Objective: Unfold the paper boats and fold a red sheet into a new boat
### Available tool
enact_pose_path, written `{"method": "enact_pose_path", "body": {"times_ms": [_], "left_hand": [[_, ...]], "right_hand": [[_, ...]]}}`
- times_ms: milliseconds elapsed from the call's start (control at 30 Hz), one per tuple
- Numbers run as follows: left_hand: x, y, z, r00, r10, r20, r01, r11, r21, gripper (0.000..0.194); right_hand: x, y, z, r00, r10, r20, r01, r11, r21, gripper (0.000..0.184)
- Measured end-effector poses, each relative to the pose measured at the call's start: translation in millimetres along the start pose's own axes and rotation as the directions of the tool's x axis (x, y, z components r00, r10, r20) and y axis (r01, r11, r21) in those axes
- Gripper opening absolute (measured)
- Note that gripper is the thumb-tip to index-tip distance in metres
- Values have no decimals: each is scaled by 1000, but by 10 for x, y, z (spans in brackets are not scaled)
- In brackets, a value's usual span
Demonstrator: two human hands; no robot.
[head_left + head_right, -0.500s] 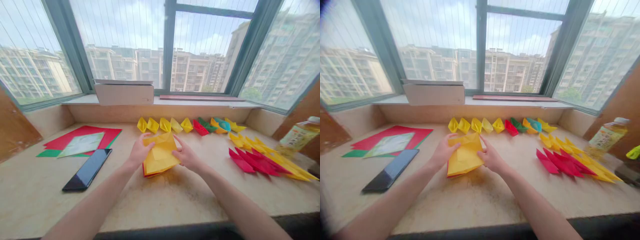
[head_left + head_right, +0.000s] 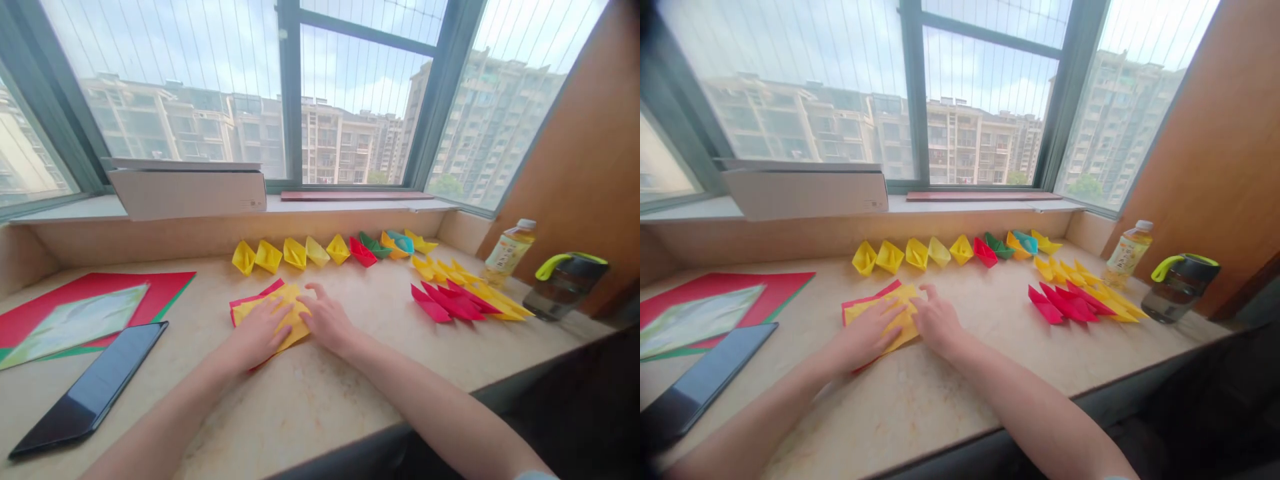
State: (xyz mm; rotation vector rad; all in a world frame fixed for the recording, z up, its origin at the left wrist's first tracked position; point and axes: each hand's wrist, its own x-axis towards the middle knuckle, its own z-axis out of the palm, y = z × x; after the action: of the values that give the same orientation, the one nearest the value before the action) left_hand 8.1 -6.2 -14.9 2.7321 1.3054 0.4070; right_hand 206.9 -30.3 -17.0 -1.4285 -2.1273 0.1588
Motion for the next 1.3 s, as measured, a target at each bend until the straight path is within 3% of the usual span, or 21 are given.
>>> {"method": "enact_pose_path", "body": {"times_ms": [133, 233, 267, 333, 400, 433, 533, 600, 700, 767, 867, 967, 1033, 1067, 1100, 1133, 1200, 1300], "left_hand": [[24, -87, 2, 982, -85, 170, 72, 994, 79, 52], [36, -107, -4, 973, -104, 208, 83, 991, 108, 55], [37, -113, 2, 973, -107, 206, 86, 991, 107, 55], [35, -133, 21, 974, -109, 197, 92, 991, 95, 55], [30, -160, 41, 975, -105, 197, 93, 993, 72, 56], [25, -172, 47, 974, -97, 206, 87, 995, 56, 56], [9, -192, 51, 970, -45, 238, 47, 999, 0, 55], [0, -192, 50, 973, -30, 230, 36, 999, -22, 54], [-4, -179, 51, 989, -4, 150, 11, 999, -46, 54], [-2, -159, 46, 998, 5, 56, -2, 998, -61, 53], [1, -105, 20, 997, 29, -74, -35, 996, -85, 49], [-5, -24, -18, 984, 51, -169, -79, 983, -163, 45], [-10, 43, -44, 975, 27, -222, -88, 959, -269, 45], [-12, 79, -58, 970, -1, -244, -84, 938, -337, 46], [-13, 116, -74, 965, -39, -260, -75, 907, -415, 47], [-13, 153, -92, 961, -80, -264, -65, 863, -500, 48], [-17, 226, -134, 965, -145, -218, -42, 735, -677, 52], [-36, 336, -199, 999, -49, -11, 15, 497, -867, 59]], "right_hand": [[49, 52, -225, 998, 7, -67, -20, 979, -203, 28], [32, 251, -551, 975, 200, -94, -220, 898, -382, 25], [3, 346, -680, 945, 305, -117, -325, 837, -440, 24], [-87, 560, -931, 828, 521, -206, -549, 681, -485, 21], [-195, 773, -1128, 765, 602, -230, -625, 607, -491, 23], [-246, 870, -1196, 706, 671, -226, -679, 552, -483, 26], [-353, 1108, -1280, 649, 739, -180, -712, 508, -484, 27], [-384, 1227, -1270, 636, 758, -144, -714, 508, -482, 21], [-399, 1351, -1233, 627, 770, -121, -720, 513, -468, 8], [-401, 1391, -1220, 618, 775, -128, -732, 509, -452, 12], [-388, 1371, -1211, 634, 759, -147, -736, 534, -416, 21], [-333, 1237, -1166, 712, 680, -175, -687, 625, -370, 27], [-280, 1085, -1094, 810, 549, -206, -582, 795, -169, 28], [-256, 996, -1047, 854, 468, -227, -474, 880, 31, 27], [-236, 901, -993, 883, 402, -241, -337, 902, 268, 25], [-221, 804, -935, 903, 360, -235, -215, 852, 477, 23], [-209, 621, -812, 937, 309, -163, -86, 656, 750, 21], [-222, 404, -628, 955, 284, -81, -60, 456, 888, 18]]}}
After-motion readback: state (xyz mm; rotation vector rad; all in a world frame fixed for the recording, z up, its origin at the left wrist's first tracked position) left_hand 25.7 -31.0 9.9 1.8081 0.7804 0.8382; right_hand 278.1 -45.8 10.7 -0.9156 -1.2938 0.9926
